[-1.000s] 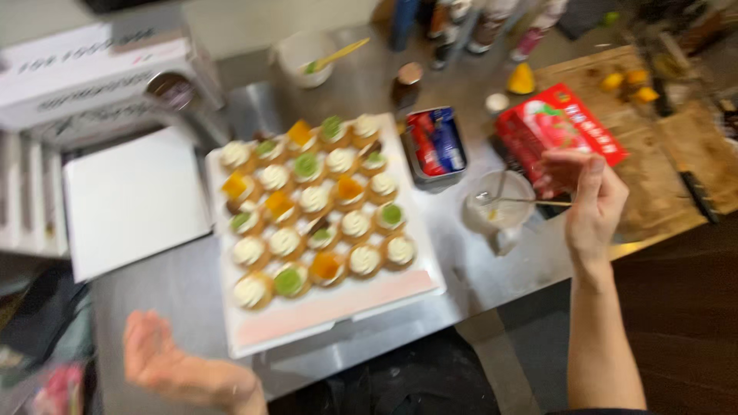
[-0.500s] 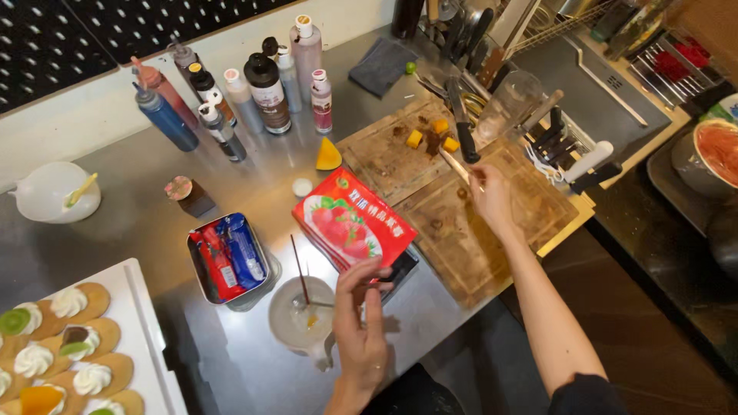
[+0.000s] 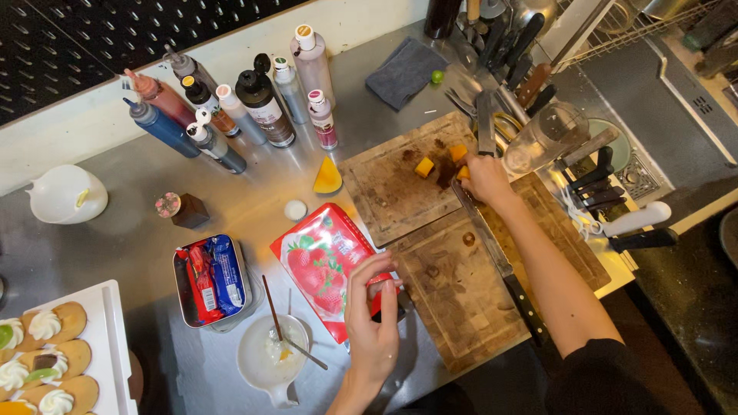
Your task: The person decorates a tray of small pastries by placing fruit pieces on top of piped cream. They use a small brush to apply a glaze to mango and strawberry pieces before positioning them on the pastries.
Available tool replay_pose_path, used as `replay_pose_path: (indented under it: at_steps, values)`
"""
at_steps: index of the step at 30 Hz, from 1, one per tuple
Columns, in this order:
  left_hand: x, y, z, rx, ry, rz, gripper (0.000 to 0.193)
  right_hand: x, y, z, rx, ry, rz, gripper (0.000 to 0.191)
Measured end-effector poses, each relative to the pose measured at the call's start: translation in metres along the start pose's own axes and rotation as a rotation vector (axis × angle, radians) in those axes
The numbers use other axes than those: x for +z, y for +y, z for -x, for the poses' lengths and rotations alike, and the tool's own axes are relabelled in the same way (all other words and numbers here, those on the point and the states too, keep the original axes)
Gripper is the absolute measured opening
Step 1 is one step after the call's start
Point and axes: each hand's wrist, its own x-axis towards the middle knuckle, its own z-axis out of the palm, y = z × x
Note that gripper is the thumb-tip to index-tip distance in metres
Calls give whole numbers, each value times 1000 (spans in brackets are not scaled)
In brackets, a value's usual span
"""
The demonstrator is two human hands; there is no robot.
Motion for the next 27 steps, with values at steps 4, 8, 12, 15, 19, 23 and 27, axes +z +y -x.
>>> replay_pose_path:
  at_steps: [4, 8, 12, 15, 19, 23, 27]
  values:
    - [19, -20, -24, -107, -66, 199, 32, -30, 3, -13, 81, -122, -352, 52]
    - [35, -44, -65, -395, -194, 491, 36, -97, -40, 23, 53, -127, -1005, 59]
    - [23, -45, -83, -396, -263, 637, 42, -160, -135, 103, -482, 151, -463, 70]
    - [-9, -30, -65, -277, -260, 385, 45, -188, -197, 137, -628, 125, -351, 64]
    - [-61, -8, -30, -301, -147, 420, 39, -188, -232, 162, -693, 265, -543, 51]
    - [-146, 6, 12, -353, 256, 702, 42, -125, -257, 212, -170, 248, -730, 24]
    - [-231, 9, 40, -164, 512, 758, 46, -33, -327, 279, 114, -95, -942, 40]
